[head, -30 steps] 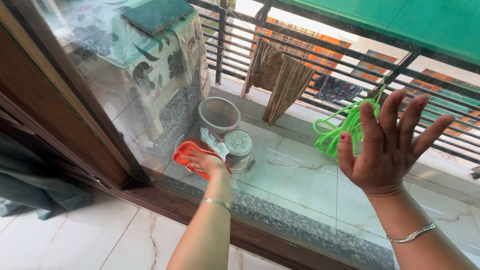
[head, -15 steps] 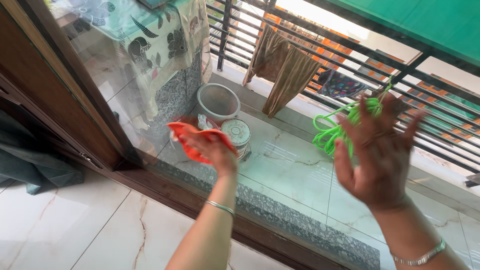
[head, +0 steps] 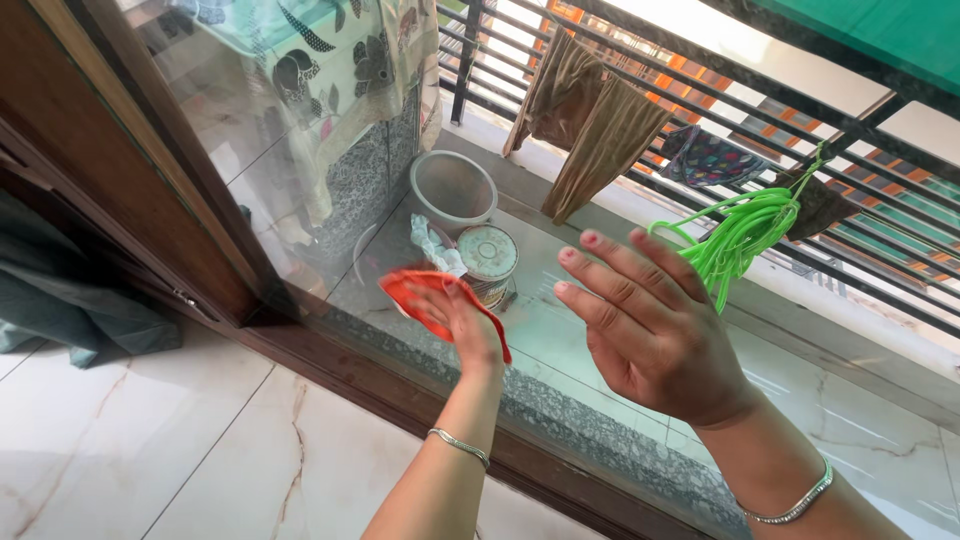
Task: The person wipes the glass surface and the wooden frame of a sliding window using a cloth, then sprays a liquid cleaner from a bottle onto the glass and continues wiping.
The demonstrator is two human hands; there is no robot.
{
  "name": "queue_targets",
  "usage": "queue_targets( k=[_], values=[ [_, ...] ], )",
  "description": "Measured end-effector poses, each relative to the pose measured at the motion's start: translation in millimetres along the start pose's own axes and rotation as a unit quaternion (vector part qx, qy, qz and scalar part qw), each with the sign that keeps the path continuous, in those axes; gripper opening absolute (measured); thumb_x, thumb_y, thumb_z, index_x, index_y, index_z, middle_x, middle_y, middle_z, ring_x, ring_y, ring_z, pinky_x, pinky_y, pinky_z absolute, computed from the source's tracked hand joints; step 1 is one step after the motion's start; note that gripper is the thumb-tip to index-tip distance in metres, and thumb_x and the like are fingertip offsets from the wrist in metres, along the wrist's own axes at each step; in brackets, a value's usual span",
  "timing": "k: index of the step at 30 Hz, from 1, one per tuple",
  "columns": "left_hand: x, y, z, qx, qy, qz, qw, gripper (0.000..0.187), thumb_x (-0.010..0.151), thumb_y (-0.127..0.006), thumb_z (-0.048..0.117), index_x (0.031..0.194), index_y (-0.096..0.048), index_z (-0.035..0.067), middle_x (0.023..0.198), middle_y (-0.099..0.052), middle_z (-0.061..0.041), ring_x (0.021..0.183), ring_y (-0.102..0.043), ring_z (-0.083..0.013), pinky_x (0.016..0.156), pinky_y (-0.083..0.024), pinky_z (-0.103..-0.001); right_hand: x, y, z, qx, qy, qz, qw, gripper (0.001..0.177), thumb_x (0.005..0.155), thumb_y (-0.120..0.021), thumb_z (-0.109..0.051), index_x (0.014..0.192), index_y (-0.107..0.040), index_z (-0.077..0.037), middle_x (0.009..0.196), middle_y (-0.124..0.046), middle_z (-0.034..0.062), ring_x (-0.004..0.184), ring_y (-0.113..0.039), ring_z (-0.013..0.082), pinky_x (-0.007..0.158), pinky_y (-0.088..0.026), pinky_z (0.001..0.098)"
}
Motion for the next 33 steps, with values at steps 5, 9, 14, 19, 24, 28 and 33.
queue_targets(
  k=[5,9,14,19,24,28,33],
  values=[
    [66.9,14.2,47.4,-0.056,-0.142,0.028,0.988,0.09,0.101,-0.038,0.062,0.164,0.012,0.019,0.172,0.022,-0.005,0.159,0.02,-0.0252,0.126,0.003,-0.045,4.9,-7.4,12.7,-0.064,0.001,-0.009,0.998,0.03,0.098,-0.063,-0.006,0.126,-0.071,-0.012,0.143,-0.065,0.0065,0.144,-0.05,0.0262,0.129,-0.017,0.0491],
    [87.5,40.2,23.0,-0.051,-0.089,0.061,0.993,0.084,0.1,-0.034,0.06,0.165,0.004,0.021,0.174,0.013,-0.004,0.16,0.001,-0.0237,0.127,-0.011,-0.041,-3.8,-18.3,14.0,-0.152,0.005,-0.004,0.988,0.028,0.1,-0.062,-0.011,0.124,-0.074,-0.017,0.141,-0.068,0.001,0.143,-0.052,0.021,0.129,-0.013,0.0463],
    [51.5,19.3,-14.1,-0.058,-0.092,0.046,0.993,0.088,0.103,-0.039,0.062,0.164,0.004,0.015,0.174,0.011,-0.008,0.16,0.004,-0.0251,0.128,-0.007,-0.043,-14.7,-25.7,17.7,-0.232,0.009,0.008,0.973,0.027,0.102,-0.062,-0.018,0.124,-0.078,-0.023,0.139,-0.071,-0.0042,0.14,-0.055,0.0168,0.129,-0.012,0.0456],
    [62.7,23.0,57.8,0.029,-0.331,0.058,0.941,0.085,0.109,-0.031,0.063,0.17,-0.004,0.009,0.179,0.008,-0.012,0.167,0.01,-0.0275,0.135,0.004,-0.045,-28.2,-23.0,19.0,-0.254,0.0,-0.012,0.967,0.029,0.101,-0.063,-0.022,0.125,-0.078,-0.026,0.139,-0.071,-0.0059,0.138,-0.056,0.0172,0.128,-0.014,0.0463],
    [125.1,45.5,111.9,-0.06,-0.348,0.066,0.933,0.093,0.108,-0.039,0.065,0.168,-0.001,0.006,0.178,0.001,-0.013,0.166,-0.001,-0.028,0.135,-0.006,-0.043,-40.7,-26.9,18.8,-0.279,-0.007,-0.007,0.96,0.028,0.101,-0.064,-0.025,0.124,-0.079,-0.027,0.137,-0.071,-0.0077,0.136,-0.056,0.0156,0.128,-0.014,0.0463],
    [126.2,51.2,88.6,-0.078,-0.31,0.134,0.938,0.084,0.108,-0.038,0.062,0.167,-0.015,0.007,0.178,-0.006,-0.012,0.165,-0.012,-0.0268,0.134,-0.013,-0.042,-52.7,-26.5,21.9,-0.295,-0.005,-0.015,0.955,0.034,0.097,-0.062,-0.027,0.125,-0.08,-0.027,0.138,-0.071,-0.0074,0.136,-0.056,0.017,0.127,-0.013,0.0471],
    [116.4,53.9,79.5,0.04,-0.201,0.141,0.968,0.073,0.107,-0.023,0.052,0.167,-0.011,0.012,0.176,-0.007,-0.007,0.162,0.003,-0.0256,0.13,0.005,-0.043,-64.2,-34.3,23.6,-0.311,0.0,-0.012,0.95,0.033,0.096,-0.064,-0.029,0.126,-0.08,-0.029,0.137,-0.071,-0.0076,0.138,-0.054,0.0165,0.127,-0.012,0.0479]
  ],
)
Point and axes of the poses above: each hand's wrist, its own x-axis towards the middle knuckle, its own y-axis out of the back of the hand, z = x × y, the point moved 1 cm from there along x, towards the middle knuckle
